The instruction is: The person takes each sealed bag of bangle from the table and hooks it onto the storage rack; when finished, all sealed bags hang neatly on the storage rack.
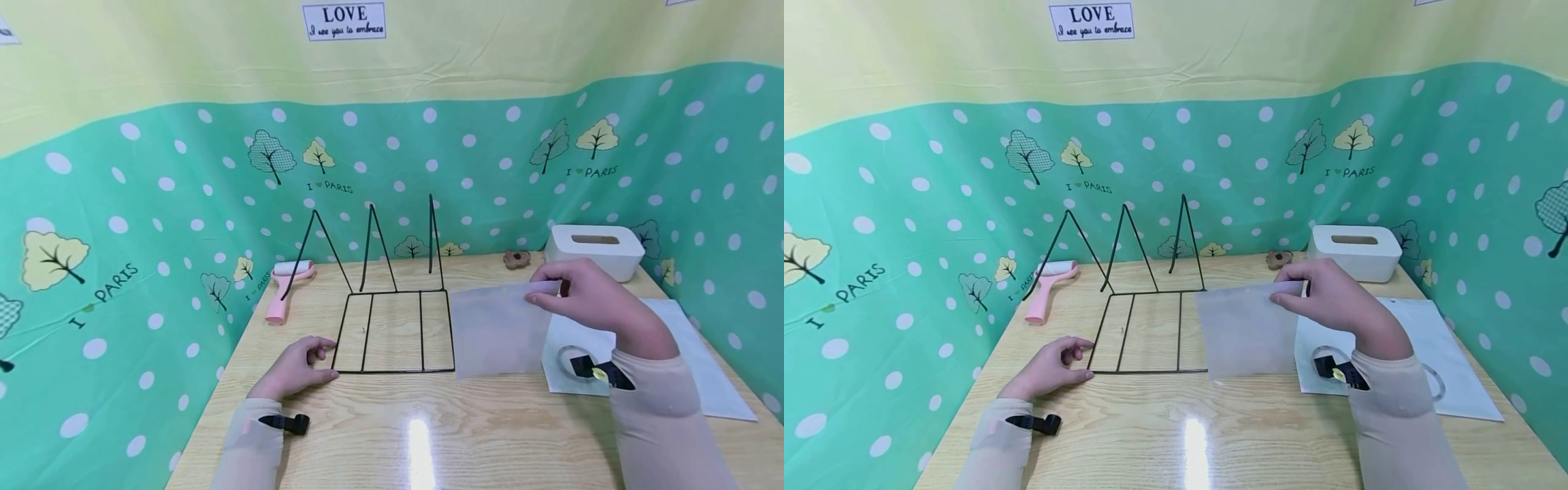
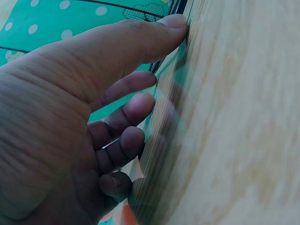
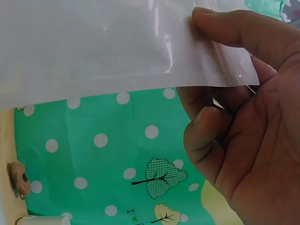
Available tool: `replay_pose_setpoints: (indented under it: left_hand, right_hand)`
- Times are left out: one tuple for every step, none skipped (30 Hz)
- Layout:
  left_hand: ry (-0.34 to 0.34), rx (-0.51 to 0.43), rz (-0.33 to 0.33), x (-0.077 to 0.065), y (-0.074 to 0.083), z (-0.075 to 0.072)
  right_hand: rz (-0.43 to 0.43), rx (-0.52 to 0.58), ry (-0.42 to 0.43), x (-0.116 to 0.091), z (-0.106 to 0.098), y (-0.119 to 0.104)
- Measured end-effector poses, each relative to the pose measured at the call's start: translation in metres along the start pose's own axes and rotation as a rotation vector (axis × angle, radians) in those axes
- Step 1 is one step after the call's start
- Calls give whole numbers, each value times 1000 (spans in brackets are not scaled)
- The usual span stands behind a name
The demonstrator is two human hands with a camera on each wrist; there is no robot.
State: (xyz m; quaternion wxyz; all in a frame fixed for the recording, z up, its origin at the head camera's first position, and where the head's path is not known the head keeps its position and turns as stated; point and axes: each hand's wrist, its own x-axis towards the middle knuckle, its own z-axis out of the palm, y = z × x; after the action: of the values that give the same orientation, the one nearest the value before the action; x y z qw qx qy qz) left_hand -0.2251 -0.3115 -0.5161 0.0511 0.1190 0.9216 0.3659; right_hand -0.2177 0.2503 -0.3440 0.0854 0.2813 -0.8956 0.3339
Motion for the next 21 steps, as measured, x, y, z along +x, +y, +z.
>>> replay_pose_setpoints:
  left_hand:
    - [0,-1,0,0,0,0]
    - [0,-1,0,0,1,0]
    - [0,0,0,0,1,0]
    - [-1,-1,0,-1,1,-1]
    - [-2,-1,0,-1,2,-1]
    - [-3,-1,0,-1,2,-1]
    - [-3,-2,0,-1,2,0]
    - [-3,-2,0,-1,2,0]
    - [-4,-3,0,0,1,0]
    - [-4,-4,0,0,1,0]
    - [-3,-4,0,0,1,0]
    - [-2,-3,0,0,1,0]
    - [-1,-3,1,0,2,1]
    - [-1,-1,1,1,2,1]
    - [-1,-1,2,1,2,1]
    - [-1,-1,3,0,2,1]
    - [-2,-1,2,0,2,1]
    - [-2,1,0,0,2,1]
    - [-2,3,-3,0,2,1]
    - [-2,4,-6,0,2,1]
    - [-3,5,-8,0,2,1]
  right_hand:
    - [-10,1,3,-1,-1,-1]
    - [-16,3,6,-1,-1,-2]
    - [-22,4,10,-2,-2,-4]
    - [-29,4,16,-2,-3,-5]
    - [-35,5,22,-3,-3,-6]
    - [-40,5,29,-3,-4,-7]
    - [-46,1,36,-4,-4,-8]
    - [-51,-5,44,-5,-5,-9]
    - [-59,-13,52,-5,-5,-10]
    - [-66,-22,62,-6,-6,-11]
    - [-75,-35,72,-7,-6,-12]
    - [-81,-48,83,-7,-7,-12]
    - [-87,-61,94,-8,-7,-13]
    - [-92,-71,104,-8,-7,-14]
    - [-95,-80,115,-8,-8,-15]
    - [-95,-86,127,-9,-8,-15]
    - [-95,-91,138,-9,-8,-16]
    - [-92,-93,147,-9,-8,-17]
    - [-92,-93,156,-9,-8,-17]
    - [-88,-88,163,-9,-7,-18]
    - [-82,-81,172,-9,-7,-19]
